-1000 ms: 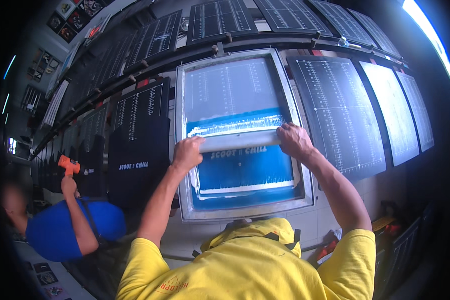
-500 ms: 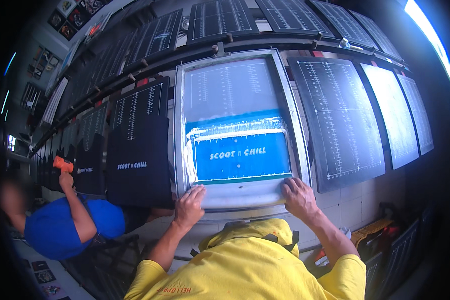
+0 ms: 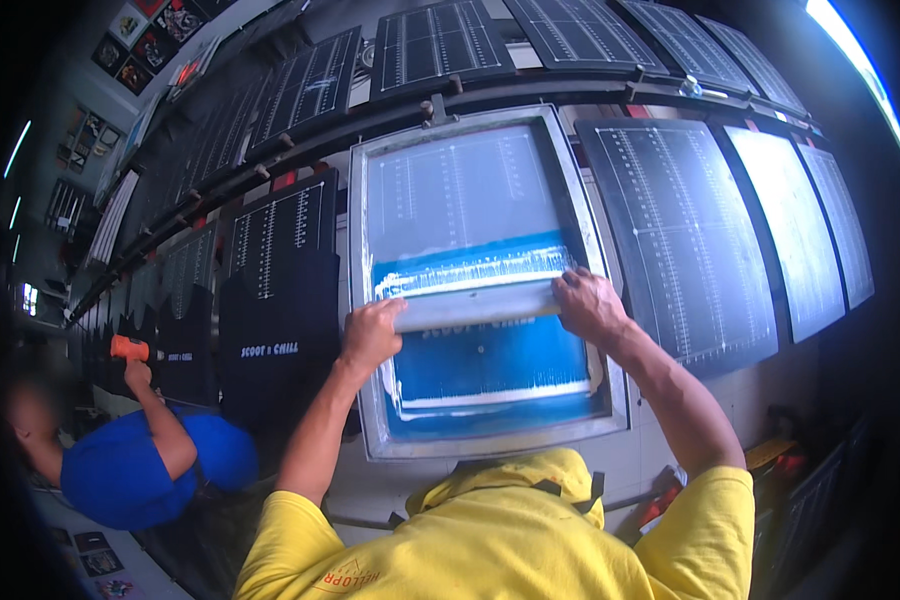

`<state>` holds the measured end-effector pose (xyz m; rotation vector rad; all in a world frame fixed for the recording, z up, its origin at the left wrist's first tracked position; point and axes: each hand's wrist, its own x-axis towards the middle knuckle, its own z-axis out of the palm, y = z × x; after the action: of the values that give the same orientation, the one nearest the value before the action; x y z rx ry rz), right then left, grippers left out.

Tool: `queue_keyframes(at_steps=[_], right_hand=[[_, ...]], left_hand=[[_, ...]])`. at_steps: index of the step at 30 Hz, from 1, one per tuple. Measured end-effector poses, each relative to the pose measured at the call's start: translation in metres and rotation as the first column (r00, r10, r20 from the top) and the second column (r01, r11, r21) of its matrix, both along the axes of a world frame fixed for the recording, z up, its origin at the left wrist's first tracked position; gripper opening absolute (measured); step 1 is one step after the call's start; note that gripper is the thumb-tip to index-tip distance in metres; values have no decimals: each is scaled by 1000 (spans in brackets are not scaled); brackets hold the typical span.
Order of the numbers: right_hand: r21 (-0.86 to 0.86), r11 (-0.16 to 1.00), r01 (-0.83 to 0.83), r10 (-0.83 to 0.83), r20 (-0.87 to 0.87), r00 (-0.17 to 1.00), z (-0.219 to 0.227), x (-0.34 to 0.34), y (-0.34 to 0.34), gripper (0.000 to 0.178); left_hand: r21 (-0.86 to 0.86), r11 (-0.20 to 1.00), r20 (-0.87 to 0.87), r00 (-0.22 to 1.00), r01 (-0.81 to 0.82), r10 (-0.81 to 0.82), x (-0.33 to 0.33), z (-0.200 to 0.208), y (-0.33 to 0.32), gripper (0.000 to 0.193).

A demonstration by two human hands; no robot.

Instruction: The person uses a squeegee to press ink through a screen stencil onto black shirts lined up on a rack.

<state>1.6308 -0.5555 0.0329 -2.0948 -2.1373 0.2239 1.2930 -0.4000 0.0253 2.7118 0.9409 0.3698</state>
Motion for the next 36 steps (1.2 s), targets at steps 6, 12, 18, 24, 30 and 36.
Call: queue_keyframes(at_steps=[6,12,18,24,30,36], right_hand=[[103,995,-10,12,-17,1000,3,13,5,18],[132,991,-3,9,-44,999,19,-35,-95,26],[99,995,-3,1,15,1000,-15,-69,-180,48],[33,999,0,2,-60,998,-28,-83,-200,71],[-64,996,66,-75,-152,985,-3,-87,-200,66],[226,795,563,-448,-408,796,-30,-44,-186,42]], left_hand=[[-44,998,-69,997,-41,38,5,16,5,40],[8,1000,-28,999,-27,28,-44,23,-97,42],[37,998,27,998,-50,49,-68,-1,-176,47],[-8,999,-104,994,-46,45,-81,-17,-206,63],[-114,993,-114,993,-29,16,-76,-4,-207,62],[-4,918,142,909,-396,392,-107,-28,-169,54]])
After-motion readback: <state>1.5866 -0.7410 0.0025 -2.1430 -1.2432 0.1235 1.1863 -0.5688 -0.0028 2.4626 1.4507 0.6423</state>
